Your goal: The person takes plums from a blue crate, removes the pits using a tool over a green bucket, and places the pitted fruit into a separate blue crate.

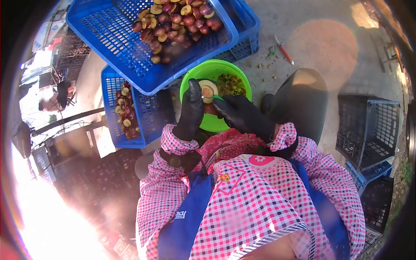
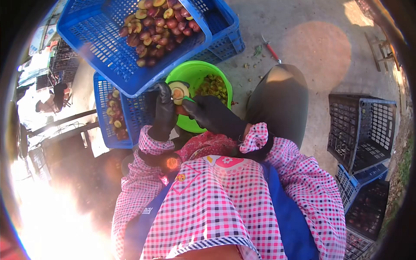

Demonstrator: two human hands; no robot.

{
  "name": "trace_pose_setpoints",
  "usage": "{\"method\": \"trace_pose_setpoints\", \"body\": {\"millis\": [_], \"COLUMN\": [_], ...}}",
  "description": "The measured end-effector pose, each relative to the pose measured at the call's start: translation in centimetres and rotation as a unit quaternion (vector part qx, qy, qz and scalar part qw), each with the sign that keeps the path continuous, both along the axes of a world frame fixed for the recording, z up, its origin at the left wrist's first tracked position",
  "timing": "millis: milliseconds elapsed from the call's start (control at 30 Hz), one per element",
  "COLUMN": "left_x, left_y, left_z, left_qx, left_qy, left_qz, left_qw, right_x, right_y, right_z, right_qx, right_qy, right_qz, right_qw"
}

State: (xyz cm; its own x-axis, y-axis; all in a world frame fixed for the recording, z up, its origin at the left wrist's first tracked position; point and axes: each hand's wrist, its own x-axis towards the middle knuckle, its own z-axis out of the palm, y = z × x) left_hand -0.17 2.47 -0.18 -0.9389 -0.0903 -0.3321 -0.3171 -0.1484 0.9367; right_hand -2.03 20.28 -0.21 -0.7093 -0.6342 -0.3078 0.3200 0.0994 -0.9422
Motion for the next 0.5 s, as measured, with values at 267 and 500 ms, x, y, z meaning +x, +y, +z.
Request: {"method": "trace_pose_setpoints", "body": {"millis": [267, 500], "left_x": [-0.2, -0.7], "left_y": [0.1, 1.8], "left_z": [0.7, 1.2], "left_qx": [-0.082, -0.126], "left_qy": [0.048, 0.141], "left_qz": [-0.032, -0.030], "left_qw": [0.995, 0.982], "right_x": [-1.5, 0.4], "right_y": [1.6, 1.0], "right_z": [1.7, 0.1], "right_qx": [-0.145, -0.430], "right_qy": [-0.320, -0.515], "right_qz": [0.135, 0.173], "right_qw": [0.926, 0.721]}}
